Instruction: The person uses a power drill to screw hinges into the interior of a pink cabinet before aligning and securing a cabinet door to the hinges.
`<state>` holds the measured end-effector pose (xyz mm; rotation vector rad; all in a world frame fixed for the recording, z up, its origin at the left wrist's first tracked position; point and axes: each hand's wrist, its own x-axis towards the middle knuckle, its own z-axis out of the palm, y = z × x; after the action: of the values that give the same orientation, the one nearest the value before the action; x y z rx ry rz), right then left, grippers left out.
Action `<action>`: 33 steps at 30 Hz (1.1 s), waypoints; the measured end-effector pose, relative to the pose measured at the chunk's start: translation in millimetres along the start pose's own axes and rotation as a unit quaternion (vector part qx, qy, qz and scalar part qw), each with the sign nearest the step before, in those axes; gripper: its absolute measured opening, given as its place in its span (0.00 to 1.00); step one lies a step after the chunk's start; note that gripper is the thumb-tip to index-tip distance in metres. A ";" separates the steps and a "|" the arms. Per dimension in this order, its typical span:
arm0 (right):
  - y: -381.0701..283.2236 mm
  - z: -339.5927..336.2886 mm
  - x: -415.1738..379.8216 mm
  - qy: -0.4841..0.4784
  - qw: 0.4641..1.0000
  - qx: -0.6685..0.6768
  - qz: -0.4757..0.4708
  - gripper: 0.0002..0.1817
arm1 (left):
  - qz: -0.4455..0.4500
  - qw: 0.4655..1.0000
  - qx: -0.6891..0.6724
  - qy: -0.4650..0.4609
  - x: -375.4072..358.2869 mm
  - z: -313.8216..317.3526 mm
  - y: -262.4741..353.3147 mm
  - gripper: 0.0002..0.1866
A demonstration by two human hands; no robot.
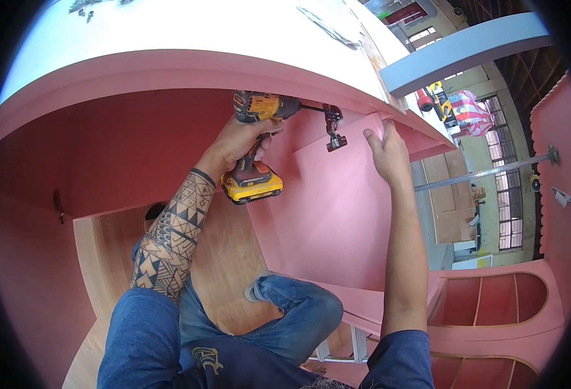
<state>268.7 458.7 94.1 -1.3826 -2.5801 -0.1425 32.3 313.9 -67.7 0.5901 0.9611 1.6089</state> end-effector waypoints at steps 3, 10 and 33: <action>1.6 0.9 0.6 0.001 1.000 -0.004 -0.001 0.30 | -0.002 1.000 -0.001 -0.003 1.5 -0.8 -1.2 0.16; -1.1 -0.6 -0.3 -0.004 1.000 -0.007 0.011 0.29 | 0.018 1.000 0.005 -0.005 2.6 -0.1 -2.6 0.16; 7.0 3.8 3.4 -0.007 1.000 -0.001 0.003 0.31 | -0.032 0.999 -0.039 -0.010 9.5 -4.0 -8.4 0.16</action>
<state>272.1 466.1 91.0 -1.3964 -2.5887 -0.1341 31.3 322.3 -77.9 0.5165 0.8889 1.5730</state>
